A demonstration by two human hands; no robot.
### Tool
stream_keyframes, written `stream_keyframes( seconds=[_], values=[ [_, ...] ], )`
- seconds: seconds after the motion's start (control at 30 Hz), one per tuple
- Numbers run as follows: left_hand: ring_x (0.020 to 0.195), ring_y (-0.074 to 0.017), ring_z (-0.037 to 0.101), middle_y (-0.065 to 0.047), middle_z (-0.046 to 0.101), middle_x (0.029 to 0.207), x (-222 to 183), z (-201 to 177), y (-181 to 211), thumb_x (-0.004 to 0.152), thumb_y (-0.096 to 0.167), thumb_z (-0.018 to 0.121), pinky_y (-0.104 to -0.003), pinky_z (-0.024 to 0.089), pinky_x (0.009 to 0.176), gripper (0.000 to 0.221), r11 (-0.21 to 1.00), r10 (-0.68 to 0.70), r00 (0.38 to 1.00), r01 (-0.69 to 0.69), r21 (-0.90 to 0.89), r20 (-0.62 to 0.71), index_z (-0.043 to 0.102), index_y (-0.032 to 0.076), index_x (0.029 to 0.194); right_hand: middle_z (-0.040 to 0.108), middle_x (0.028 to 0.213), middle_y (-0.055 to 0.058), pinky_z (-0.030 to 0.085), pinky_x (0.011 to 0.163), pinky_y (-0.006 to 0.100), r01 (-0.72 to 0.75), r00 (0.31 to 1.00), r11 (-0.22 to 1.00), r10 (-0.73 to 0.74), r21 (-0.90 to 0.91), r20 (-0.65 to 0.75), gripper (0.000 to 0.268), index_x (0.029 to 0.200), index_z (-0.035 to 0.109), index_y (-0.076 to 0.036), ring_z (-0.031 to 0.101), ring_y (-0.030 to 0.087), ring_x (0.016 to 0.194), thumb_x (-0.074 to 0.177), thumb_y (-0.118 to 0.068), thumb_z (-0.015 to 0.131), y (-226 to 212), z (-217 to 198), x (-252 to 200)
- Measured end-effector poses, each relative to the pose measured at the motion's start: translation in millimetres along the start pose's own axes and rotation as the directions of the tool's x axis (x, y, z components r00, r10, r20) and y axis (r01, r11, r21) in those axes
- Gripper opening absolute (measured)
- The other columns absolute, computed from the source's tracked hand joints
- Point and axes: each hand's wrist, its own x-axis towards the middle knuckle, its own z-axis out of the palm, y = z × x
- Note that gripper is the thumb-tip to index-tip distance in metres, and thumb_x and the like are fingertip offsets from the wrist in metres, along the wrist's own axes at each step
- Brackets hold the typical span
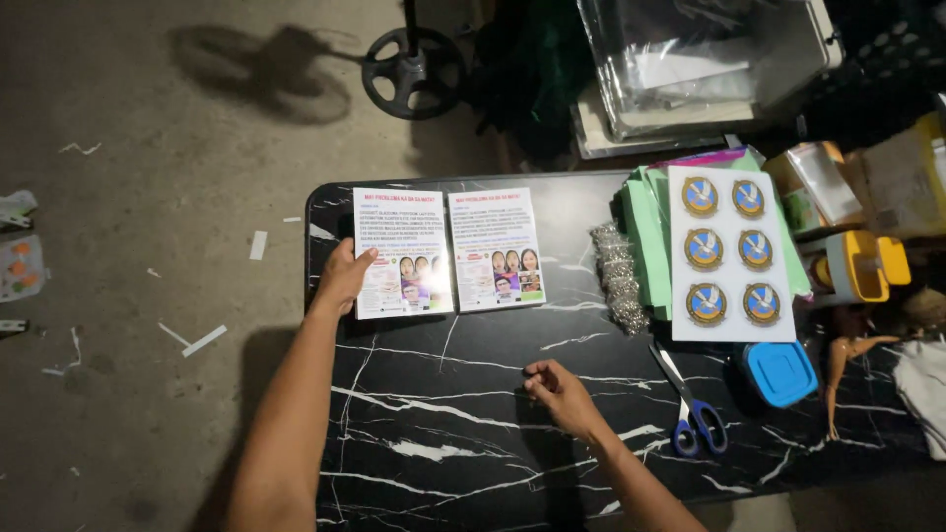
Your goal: Collating printed flyers and cutting sheets of circular logos with scissors.
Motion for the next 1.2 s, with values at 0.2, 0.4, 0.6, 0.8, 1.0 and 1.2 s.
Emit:
stream_keyframes(
  seconds=[0.2, 0.4, 0.6, 0.8, 1.0, 1.2],
  values=[
    [0.093, -0.0203, 0.071, -0.015, 0.072, 0.107, 11.2, -2.1, -14.9, 0.097, 0.013, 0.064, -0.036, 0.058, 0.079, 0.026, 0.995, -0.021, 0.999, 0.024, 0.099, -0.030, 0.061, -0.003, 0.116, 0.066, 0.089, 0.001, 0.052, 0.076, 0.026, 0.013, 1.000, 0.998, -0.013, 0.060, 0.004, 0.024, 0.119, 0.063, -0.002, 0.062, 0.009, 0.082, 0.097, -0.011, 0.064, 7.0, 2.0, 5.1],
    [0.094, -0.0276, 0.074, -0.018, 0.075, 0.104, 14.5, 2.9, -20.1, 0.090, 0.022, 0.072, -0.039, 0.056, 0.080, 0.032, 0.916, 0.032, 0.980, 0.049, 0.399, -0.194, 0.066, -0.003, 0.110, 0.067, 0.090, 0.002, 0.053, 0.076, 0.026, 0.026, 1.000, 0.998, -0.026, 0.052, -0.007, 0.024, 0.120, 0.061, -0.002, 0.063, 0.010, 0.081, 0.098, -0.011, 0.062, 20.5, 1.5, 8.2],
    [0.103, -0.0401, 0.067, -0.024, 0.069, 0.110, 12.9, 13.6, -23.2, 0.087, 0.029, 0.075, -0.047, 0.052, 0.087, 0.038, 0.803, 0.131, 0.946, 0.074, 0.591, -0.296, 0.066, -0.001, 0.108, 0.068, 0.092, 0.001, 0.054, 0.076, 0.026, 0.022, 0.998, 1.000, -0.023, -0.011, -0.054, 0.023, 0.118, 0.062, -0.003, 0.064, 0.009, 0.083, 0.097, -0.010, 0.063, 8.9, 4.8, 4.9],
    [0.111, -0.0420, 0.061, -0.024, 0.061, 0.118, 13.6, 6.3, -30.9, 0.088, 0.032, 0.078, -0.049, 0.049, 0.092, 0.041, 0.704, 0.175, 0.942, 0.085, 0.706, -0.287, 0.065, 0.000, 0.111, 0.068, 0.092, 0.002, 0.054, 0.078, 0.027, 0.044, 0.997, 0.999, -0.042, 0.020, -0.058, 0.023, 0.119, 0.063, -0.003, 0.064, 0.011, 0.083, 0.097, -0.009, 0.063, 23.0, 5.5, 7.7],
    [0.116, -0.0453, 0.051, -0.023, 0.053, 0.124, -0.2, 13.8, -22.5, 0.078, 0.026, 0.085, -0.054, 0.042, 0.097, 0.059, 0.600, 0.441, 0.851, -0.043, 0.799, -0.286, 0.055, 0.006, 0.124, 0.071, 0.095, 0.002, 0.054, 0.083, 0.027, 0.104, 0.990, 0.986, -0.116, -0.133, -0.085, 0.023, 0.118, 0.062, -0.005, 0.067, 0.011, 0.089, 0.097, -0.012, 0.064, 28.3, 7.4, 7.9],
    [0.122, -0.0454, 0.047, -0.021, 0.050, 0.130, -26.9, 35.5, 9.6, 0.085, 0.026, 0.083, -0.061, 0.038, 0.095, 0.055, 0.461, 0.438, 0.843, 0.087, 0.883, -0.311, 0.055, 0.008, 0.129, 0.068, 0.097, 0.008, 0.056, 0.082, 0.031, 0.120, 0.989, 0.991, -0.125, -0.062, -0.073, 0.025, 0.117, 0.062, -0.004, 0.066, 0.017, 0.089, 0.095, -0.015, 0.070, -5.8, -9.7, -18.0]
  ],
)
